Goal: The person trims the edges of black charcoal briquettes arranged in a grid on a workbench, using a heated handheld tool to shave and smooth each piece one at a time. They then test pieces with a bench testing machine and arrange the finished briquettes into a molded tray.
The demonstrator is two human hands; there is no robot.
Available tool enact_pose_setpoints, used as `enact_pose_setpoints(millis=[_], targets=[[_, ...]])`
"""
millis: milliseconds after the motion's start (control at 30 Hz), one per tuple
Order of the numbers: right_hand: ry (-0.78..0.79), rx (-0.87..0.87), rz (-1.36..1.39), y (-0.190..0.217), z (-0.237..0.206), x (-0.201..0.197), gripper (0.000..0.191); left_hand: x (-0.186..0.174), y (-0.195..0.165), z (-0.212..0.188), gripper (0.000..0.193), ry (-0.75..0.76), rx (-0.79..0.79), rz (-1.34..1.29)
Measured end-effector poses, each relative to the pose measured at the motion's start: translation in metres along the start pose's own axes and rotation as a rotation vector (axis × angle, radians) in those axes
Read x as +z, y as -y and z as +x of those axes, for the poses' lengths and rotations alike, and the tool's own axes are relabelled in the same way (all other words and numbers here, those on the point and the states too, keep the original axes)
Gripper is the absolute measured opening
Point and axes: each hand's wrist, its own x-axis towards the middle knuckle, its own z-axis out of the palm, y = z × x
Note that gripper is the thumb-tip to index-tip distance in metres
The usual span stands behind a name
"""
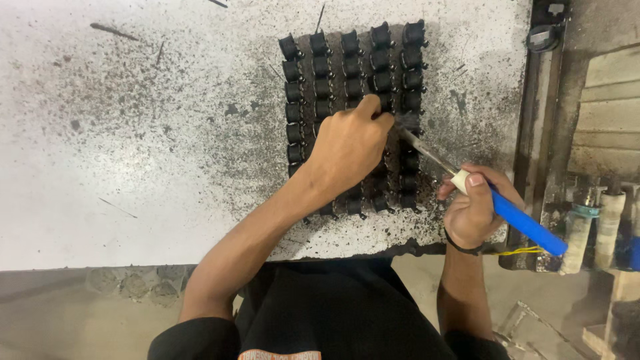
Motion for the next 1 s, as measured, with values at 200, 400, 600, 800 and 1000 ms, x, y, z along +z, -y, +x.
enact_pose_setpoints(millis=[200, 400, 600, 800, 1000], targets=[[-0.014, 0.02, -0.012, 0.001, -0.001, 0.002, 0.032, -0.006, 0.004, -0.006, 0.022, -0.007, -0.025, -0.027], [-0.036, 0.084, -0.004, -0.002, -0.002, 0.001, 0.03, -0.006, 0.007, -0.004, 0.027, -0.034, 0.026, -0.079], [-0.083, 0.136, 0.024, -0.005, -0.001, 0.0, 0.028, -0.007, 0.008, -0.008, 0.022, -0.022, 0.014, -0.132], [-0.018, 0.02, -0.048, -0.004, -0.004, 0.002, 0.027, -0.004, 0.013, -0.005, 0.017, -0.064, 0.024, -0.163], [-0.018, -0.03, -0.017, -0.005, -0.004, 0.002, 0.028, 0.002, 0.012, -0.005, 0.023, -0.033, 0.022, -0.113]])
